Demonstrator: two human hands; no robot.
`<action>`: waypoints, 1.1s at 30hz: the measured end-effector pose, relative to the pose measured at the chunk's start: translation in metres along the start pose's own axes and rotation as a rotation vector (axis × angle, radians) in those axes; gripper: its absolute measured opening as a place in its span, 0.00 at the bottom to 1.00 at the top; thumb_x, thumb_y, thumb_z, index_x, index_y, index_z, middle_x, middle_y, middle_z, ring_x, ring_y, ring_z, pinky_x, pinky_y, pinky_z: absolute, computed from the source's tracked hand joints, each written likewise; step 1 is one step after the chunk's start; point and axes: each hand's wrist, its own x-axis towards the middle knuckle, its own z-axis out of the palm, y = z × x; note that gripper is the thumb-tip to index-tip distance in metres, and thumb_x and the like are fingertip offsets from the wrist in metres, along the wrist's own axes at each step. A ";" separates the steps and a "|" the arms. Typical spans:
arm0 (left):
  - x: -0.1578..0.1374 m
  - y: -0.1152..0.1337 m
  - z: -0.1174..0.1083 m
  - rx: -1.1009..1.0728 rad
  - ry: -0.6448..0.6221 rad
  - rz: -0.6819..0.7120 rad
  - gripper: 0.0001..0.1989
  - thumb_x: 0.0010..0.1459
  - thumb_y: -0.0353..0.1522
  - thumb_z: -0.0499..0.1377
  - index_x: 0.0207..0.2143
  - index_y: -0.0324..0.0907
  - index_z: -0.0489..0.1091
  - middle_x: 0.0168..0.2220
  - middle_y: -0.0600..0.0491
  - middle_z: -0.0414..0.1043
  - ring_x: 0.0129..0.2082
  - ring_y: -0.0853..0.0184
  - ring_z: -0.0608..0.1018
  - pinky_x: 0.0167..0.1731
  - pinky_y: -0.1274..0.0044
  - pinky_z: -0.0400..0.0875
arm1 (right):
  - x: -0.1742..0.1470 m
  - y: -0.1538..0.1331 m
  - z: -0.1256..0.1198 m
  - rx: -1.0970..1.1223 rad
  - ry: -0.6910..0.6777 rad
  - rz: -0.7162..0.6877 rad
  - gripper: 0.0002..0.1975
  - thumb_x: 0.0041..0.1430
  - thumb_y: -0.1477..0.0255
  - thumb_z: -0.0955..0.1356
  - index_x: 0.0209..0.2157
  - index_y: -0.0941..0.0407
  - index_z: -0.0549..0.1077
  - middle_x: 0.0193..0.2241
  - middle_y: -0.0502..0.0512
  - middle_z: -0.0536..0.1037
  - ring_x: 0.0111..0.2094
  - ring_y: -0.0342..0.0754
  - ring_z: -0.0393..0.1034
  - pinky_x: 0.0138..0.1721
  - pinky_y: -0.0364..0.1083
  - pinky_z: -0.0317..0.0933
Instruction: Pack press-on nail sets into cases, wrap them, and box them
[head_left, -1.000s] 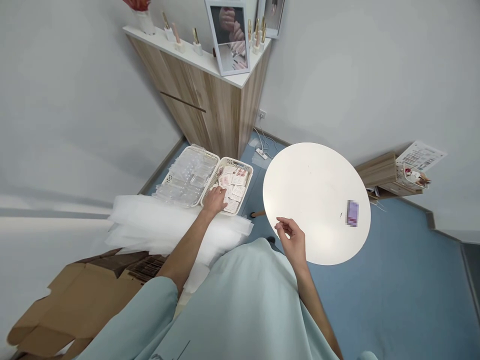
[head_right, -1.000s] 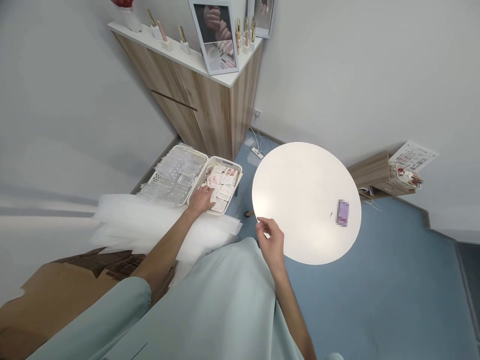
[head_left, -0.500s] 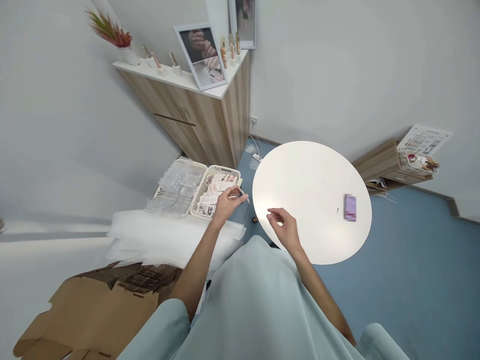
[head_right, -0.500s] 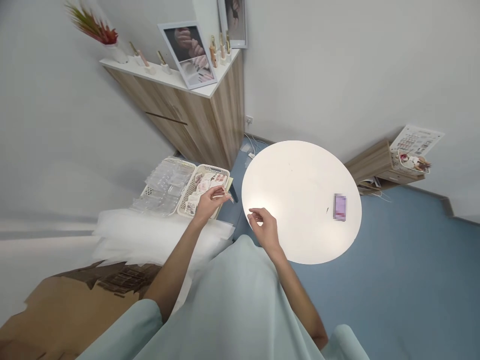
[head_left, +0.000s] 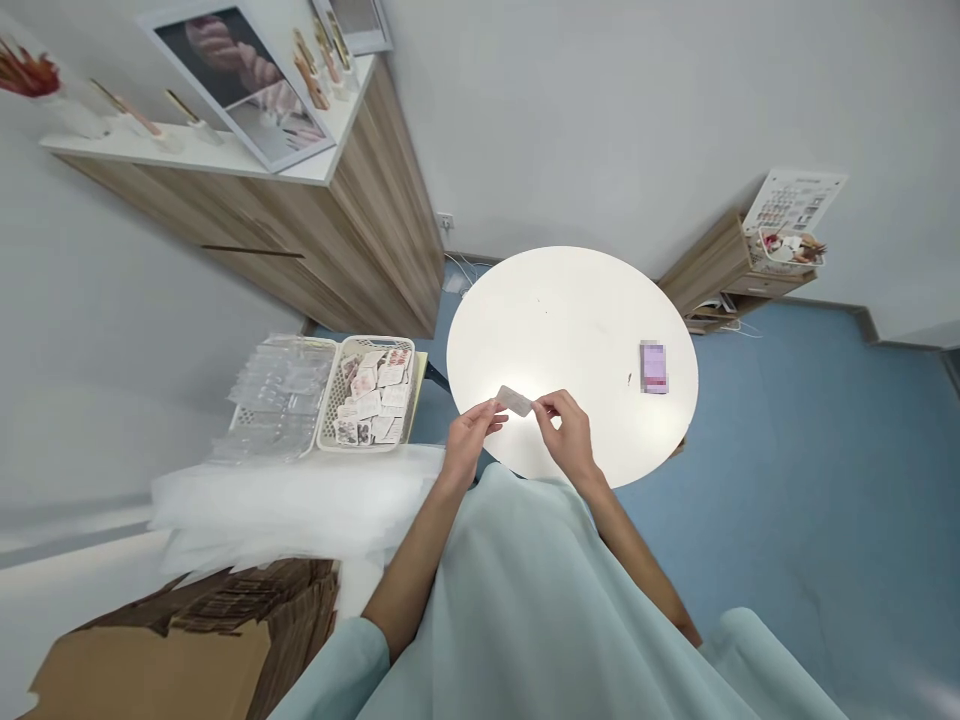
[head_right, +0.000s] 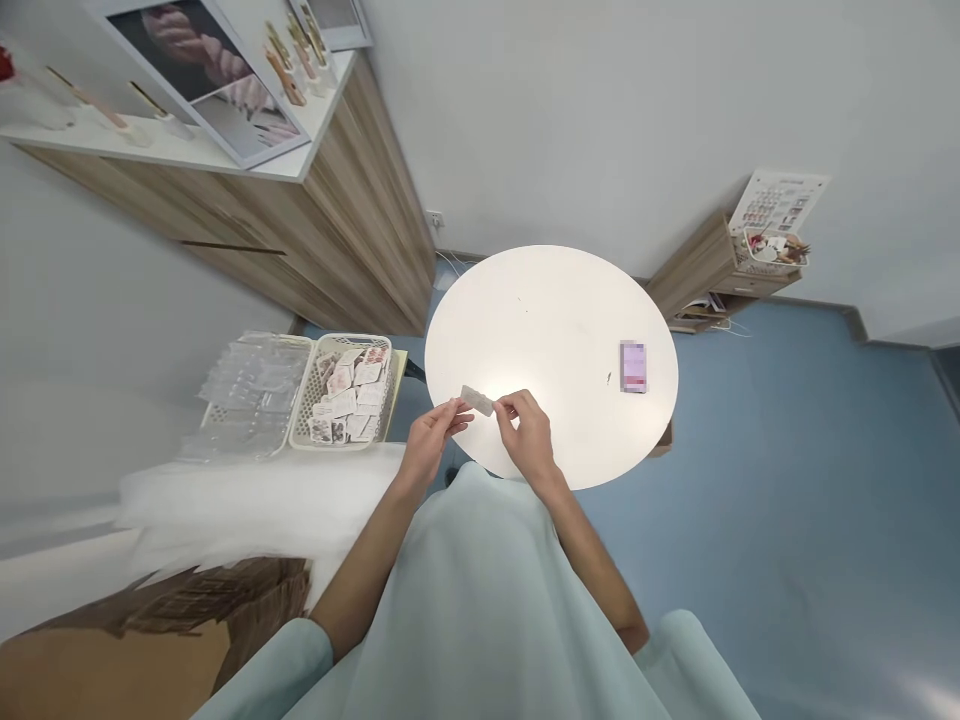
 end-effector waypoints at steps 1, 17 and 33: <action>-0.002 -0.003 0.004 -0.001 0.008 -0.007 0.28 0.56 0.55 0.69 0.43 0.40 0.82 0.47 0.41 0.83 0.44 0.57 0.84 0.50 0.66 0.74 | 0.002 0.003 -0.005 0.019 0.019 0.034 0.12 0.73 0.62 0.65 0.36 0.52 0.75 0.36 0.55 0.78 0.38 0.49 0.73 0.40 0.49 0.70; -0.020 -0.021 0.016 -0.352 -0.363 -0.284 0.26 0.64 0.50 0.66 0.53 0.39 0.79 0.56 0.39 0.81 0.45 0.59 0.86 0.46 0.72 0.78 | 0.018 0.028 -0.018 0.429 -0.144 0.387 0.16 0.61 0.54 0.73 0.33 0.53 0.79 0.36 0.53 0.81 0.34 0.47 0.72 0.40 0.48 0.67; -0.023 -0.026 0.010 0.160 0.103 0.197 0.34 0.50 0.43 0.76 0.57 0.41 0.76 0.56 0.38 0.80 0.44 0.56 0.85 0.47 0.63 0.80 | 0.006 -0.020 0.007 0.197 -0.009 0.309 0.12 0.60 0.58 0.74 0.30 0.51 0.80 0.35 0.53 0.82 0.32 0.48 0.73 0.35 0.48 0.65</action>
